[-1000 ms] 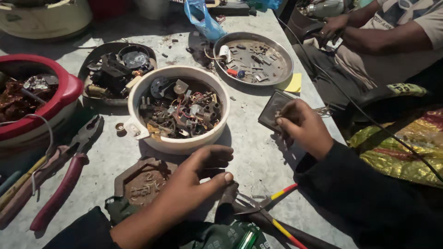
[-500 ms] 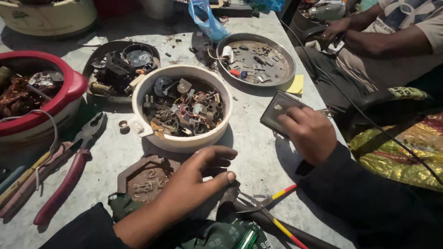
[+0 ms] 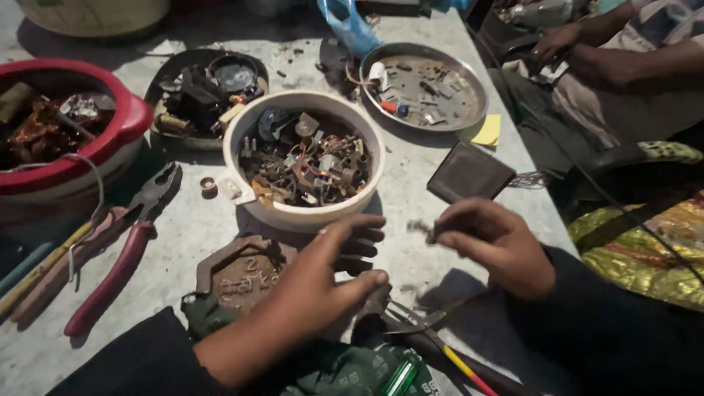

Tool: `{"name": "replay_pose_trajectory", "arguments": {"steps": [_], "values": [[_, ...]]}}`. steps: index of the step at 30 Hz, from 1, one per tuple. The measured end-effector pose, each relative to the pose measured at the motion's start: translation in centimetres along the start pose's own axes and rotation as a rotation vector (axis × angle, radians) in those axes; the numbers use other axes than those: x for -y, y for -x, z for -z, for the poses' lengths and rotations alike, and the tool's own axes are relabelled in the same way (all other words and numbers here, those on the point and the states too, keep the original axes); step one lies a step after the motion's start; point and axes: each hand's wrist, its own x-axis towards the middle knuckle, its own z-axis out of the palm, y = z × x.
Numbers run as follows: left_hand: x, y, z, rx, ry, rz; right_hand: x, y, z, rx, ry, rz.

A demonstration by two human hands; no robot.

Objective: The person sorts through a container of electronic scrap and selects a small component. They then use a screwdriver to manipulate and disassemble the component on a cluttered workbench.

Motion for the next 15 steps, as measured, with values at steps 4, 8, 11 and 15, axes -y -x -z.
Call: {"name": "replay_pose_trajectory", "arguments": {"steps": [4, 8, 11, 15], "values": [[-0.7, 0.6, 0.1, 0.026, -0.226, -0.14, -1.0, 0.9, -1.4, 0.234, -0.26, -0.095], [-0.8, 0.5, 0.1, 0.072, -0.249, -0.15, -1.8, 1.1, -2.3, 0.279, -0.293, -0.227], [-0.8, 0.4, 0.2, 0.073, -0.191, -0.051, -2.0, 1.0, -2.6, 0.286, -0.37, -0.303], [-1.0, 0.4, 0.2, 0.055, -0.233, -0.036, -1.6, 0.6, -3.1, 0.286, -0.363, -0.239]]}}
